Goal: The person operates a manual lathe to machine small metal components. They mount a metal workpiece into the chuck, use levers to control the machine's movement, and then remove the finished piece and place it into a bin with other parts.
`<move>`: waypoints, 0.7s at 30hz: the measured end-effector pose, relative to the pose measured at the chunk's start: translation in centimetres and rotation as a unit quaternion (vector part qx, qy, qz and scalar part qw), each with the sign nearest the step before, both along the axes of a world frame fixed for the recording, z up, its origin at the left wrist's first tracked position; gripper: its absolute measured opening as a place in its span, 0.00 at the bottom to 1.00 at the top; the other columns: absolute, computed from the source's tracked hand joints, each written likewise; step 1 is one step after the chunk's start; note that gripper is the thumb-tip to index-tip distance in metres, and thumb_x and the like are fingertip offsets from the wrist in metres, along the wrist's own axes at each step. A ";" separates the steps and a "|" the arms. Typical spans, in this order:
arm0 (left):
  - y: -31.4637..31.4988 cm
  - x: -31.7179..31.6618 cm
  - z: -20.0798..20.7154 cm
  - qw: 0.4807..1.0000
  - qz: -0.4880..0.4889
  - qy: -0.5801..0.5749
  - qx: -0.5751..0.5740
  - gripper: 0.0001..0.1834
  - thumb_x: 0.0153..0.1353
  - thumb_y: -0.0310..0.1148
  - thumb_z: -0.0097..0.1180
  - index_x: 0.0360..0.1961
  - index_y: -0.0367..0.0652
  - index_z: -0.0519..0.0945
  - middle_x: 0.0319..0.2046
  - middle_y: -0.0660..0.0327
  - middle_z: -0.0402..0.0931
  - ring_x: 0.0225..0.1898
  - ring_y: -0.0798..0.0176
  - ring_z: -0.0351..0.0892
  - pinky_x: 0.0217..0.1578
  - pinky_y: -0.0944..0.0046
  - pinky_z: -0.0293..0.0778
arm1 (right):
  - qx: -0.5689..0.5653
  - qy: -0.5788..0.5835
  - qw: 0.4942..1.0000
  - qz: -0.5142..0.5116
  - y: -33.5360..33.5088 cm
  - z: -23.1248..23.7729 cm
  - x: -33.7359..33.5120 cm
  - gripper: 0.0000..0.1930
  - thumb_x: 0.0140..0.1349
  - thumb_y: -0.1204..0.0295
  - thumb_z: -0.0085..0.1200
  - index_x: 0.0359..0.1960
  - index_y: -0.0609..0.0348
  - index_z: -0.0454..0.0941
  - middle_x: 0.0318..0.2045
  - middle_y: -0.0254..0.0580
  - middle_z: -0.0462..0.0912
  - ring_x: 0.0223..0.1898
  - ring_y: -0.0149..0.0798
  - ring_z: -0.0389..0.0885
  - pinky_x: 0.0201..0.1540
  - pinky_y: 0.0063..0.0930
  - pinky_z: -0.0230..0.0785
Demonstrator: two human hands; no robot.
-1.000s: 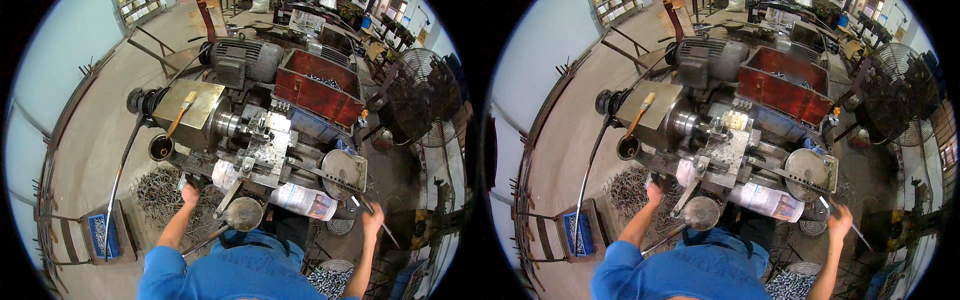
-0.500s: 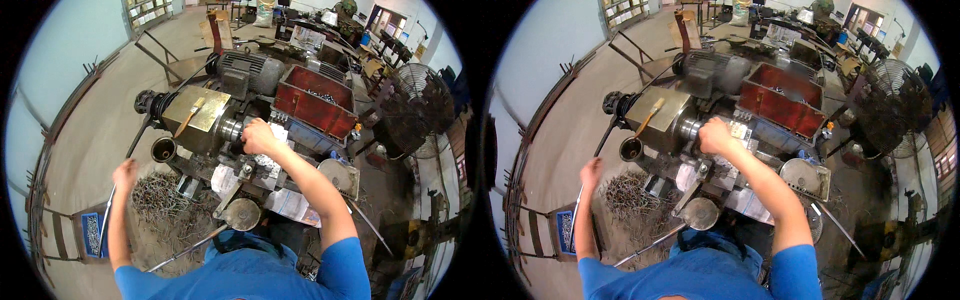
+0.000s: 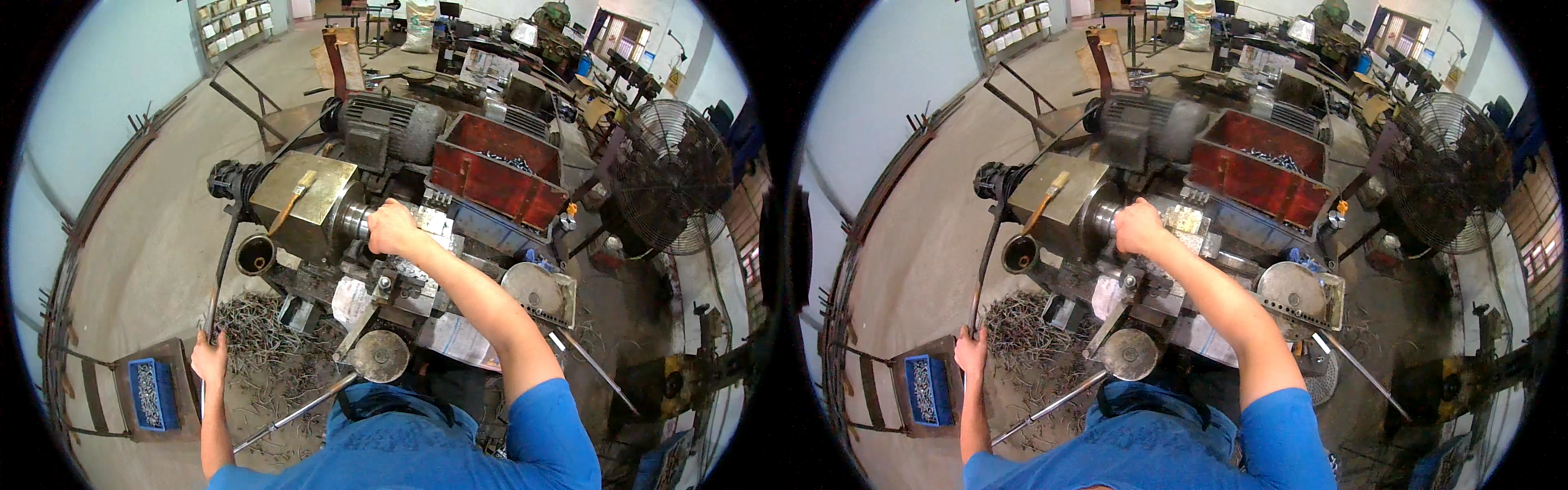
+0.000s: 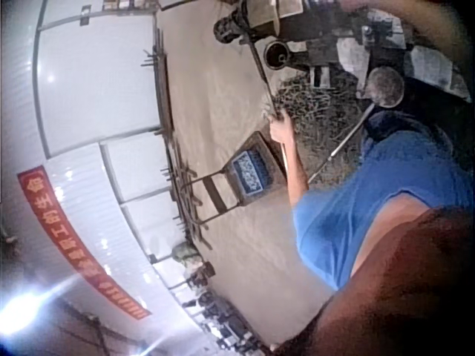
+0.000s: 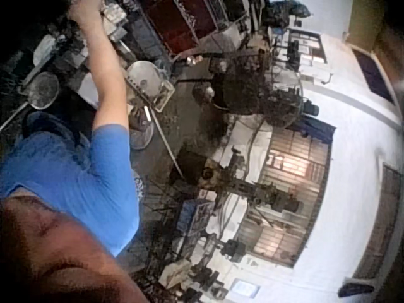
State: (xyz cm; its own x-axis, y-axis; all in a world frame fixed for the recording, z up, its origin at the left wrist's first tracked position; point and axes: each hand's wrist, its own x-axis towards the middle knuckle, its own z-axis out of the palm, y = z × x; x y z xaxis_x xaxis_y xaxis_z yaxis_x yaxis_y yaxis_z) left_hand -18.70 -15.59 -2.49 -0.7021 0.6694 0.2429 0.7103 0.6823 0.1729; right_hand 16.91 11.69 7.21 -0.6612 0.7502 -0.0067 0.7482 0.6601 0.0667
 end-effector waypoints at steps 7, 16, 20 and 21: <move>-0.7 -1.3 0.5 0.996 -0.046 -0.070 0.018 0.23 0.49 0.48 0.59 0.34 0.37 0.75 0.27 0.45 0.78 0.33 0.40 0.77 0.34 0.48 0.72 | 0.105 0.019 0.994 0.034 -0.9 0.0 0.7 0.06 0.33 0.67 0.53 0.11 0.54 0.77 0.17 0.45 0.79 0.28 0.44 0.78 0.48 0.35 0.62; 6.3 -9.0 3.0 0.916 -0.225 -0.314 0.107 0.22 0.58 0.44 0.54 0.42 0.33 0.77 0.26 0.52 0.78 0.29 0.64 0.77 0.33 0.62 0.72 | 0.316 0.085 0.920 -0.214 0.4 10.5 18.8 0.22 0.34 0.74 0.54 0.39 0.59 0.80 0.44 0.58 0.75 0.39 0.54 0.73 0.46 0.42 0.67; 15.8 -11.8 4.1 0.902 -0.249 -0.302 0.180 0.27 0.61 0.50 0.47 0.39 0.31 0.77 0.24 0.56 0.77 0.29 0.66 0.74 0.33 0.64 0.70 | 0.133 0.342 0.930 -0.033 -2.4 8.4 11.3 0.27 0.36 0.75 0.53 0.46 0.59 0.77 0.52 0.54 0.72 0.52 0.52 0.71 0.56 0.37 0.63; 18.3 -12.7 4.2 0.904 -0.248 -0.299 0.179 0.28 0.62 0.52 0.46 0.39 0.31 0.77 0.24 0.56 0.77 0.29 0.66 0.74 0.32 0.65 0.70 | 0.062 0.401 0.914 0.016 -3.3 6.9 8.6 0.29 0.36 0.76 0.52 0.47 0.60 0.76 0.51 0.53 0.73 0.54 0.50 0.71 0.57 0.35 0.62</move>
State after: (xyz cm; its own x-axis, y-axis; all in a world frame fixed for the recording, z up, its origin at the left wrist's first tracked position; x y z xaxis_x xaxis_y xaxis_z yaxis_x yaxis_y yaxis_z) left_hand -31.36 2.69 1.76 -0.4149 0.8915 0.1816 0.6198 0.1308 0.7738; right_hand 25.54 8.36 14.13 -0.4372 0.6930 0.5733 0.5703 0.7065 -0.4190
